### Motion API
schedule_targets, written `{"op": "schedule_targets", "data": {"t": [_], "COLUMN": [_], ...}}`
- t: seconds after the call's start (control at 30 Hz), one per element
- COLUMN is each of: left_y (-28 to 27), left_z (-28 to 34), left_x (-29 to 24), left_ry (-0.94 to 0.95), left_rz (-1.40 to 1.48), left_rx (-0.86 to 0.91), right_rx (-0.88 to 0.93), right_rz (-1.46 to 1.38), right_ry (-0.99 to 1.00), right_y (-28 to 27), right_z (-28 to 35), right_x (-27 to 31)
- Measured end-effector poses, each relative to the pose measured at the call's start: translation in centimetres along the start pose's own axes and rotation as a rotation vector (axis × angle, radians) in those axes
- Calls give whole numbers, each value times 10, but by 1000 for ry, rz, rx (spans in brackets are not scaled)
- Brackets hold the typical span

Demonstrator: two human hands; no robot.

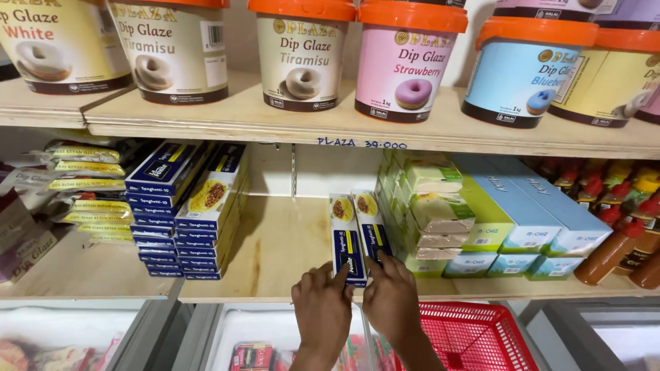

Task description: Organizing and restocking various food products on grocery store shelves.

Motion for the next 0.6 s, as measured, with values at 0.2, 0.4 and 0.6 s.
{"op": "schedule_targets", "data": {"t": [0.2, 0.4, 0.6], "left_y": [10, 3, -43], "left_z": [-20, -22, -15], "left_x": [0, -3, 21], "left_ry": [-80, -103, -172], "left_rz": [15, 12, 223], "left_rx": [61, 93, -159], "right_rx": [38, 143, 35], "right_rz": [-33, 2, -89], "right_ry": [-53, 49, 28], "right_y": [10, 20, 18], "right_z": [-1, -5, -24], "right_x": [-6, -2, 51]}}
Point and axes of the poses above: each hand's wrist, its own z-axis away from the middle knuckle, its own y-axis out of the palm, x = y × z, the point moved 2 cm from there along -z, towards the middle knuckle, and after that the axes turned 2 degrees about x, right-handed, at the moved point
